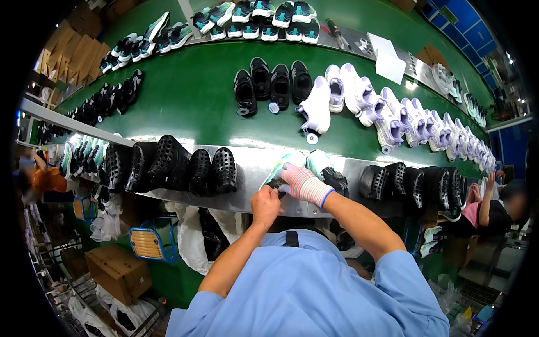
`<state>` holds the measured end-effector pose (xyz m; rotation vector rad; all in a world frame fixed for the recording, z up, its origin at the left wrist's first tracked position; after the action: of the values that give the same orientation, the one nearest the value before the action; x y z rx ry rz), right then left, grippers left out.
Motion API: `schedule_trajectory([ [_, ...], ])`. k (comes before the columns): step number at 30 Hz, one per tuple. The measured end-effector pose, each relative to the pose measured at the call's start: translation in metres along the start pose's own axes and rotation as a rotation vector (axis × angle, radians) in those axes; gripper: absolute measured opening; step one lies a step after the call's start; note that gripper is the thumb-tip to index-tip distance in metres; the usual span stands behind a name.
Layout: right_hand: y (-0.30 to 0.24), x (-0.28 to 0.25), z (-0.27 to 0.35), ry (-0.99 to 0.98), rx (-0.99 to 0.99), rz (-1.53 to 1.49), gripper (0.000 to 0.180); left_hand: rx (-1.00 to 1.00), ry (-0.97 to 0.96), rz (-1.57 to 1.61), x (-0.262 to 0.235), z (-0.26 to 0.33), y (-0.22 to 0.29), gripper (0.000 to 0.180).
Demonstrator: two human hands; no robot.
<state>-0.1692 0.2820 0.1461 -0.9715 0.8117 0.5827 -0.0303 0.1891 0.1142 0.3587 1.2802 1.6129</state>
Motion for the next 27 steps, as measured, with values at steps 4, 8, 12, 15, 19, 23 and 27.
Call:
schedule_trajectory([
  [4, -0.002, -0.001, 0.003, 0.040, 0.067, -0.021, 0.037, -0.007, 0.032, 0.003, 0.002, 0.001, -0.005, 0.021],
  [8, -0.022, 0.017, 0.018, 0.217, 0.311, -0.164, 0.037, 0.011, 0.056, -0.021, 0.006, 0.001, -0.005, 0.020],
  [12, -0.020, 0.016, 0.018, 0.333, 0.173, -0.139, 0.040, 0.036, 0.066, -0.036, 0.007, -0.001, -0.008, 0.019],
  [15, -0.014, 0.004, 0.007, 0.173, 0.098, -0.112, 0.038, 0.028, 0.037, -0.021, 0.008, 0.000, -0.006, 0.018],
  [19, -0.006, -0.014, -0.012, -0.037, 0.114, -0.121, 0.036, 0.006, 0.056, -0.057, 0.012, 0.003, 0.008, 0.017],
  [23, -0.010, -0.024, -0.012, -0.121, 0.122, -0.204, 0.041, -0.003, 0.049, -0.062, 0.011, 0.007, 0.007, 0.017],
  [27, 0.021, -0.003, -0.005, 0.025, -0.055, -0.181, 0.034, -0.027, 0.004, -0.025, 0.017, 0.006, 0.005, 0.018],
])
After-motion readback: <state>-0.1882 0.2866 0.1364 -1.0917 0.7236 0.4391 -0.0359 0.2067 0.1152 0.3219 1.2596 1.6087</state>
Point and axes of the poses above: each hand's wrist, its own z-axis away from the middle knuckle, its own x-axis out of the palm, y = z × x, the point moved 2 cm from there along -z, towards the middle knuckle, and after that the axes turned 1 degree about -x, right-handed, at the moved point
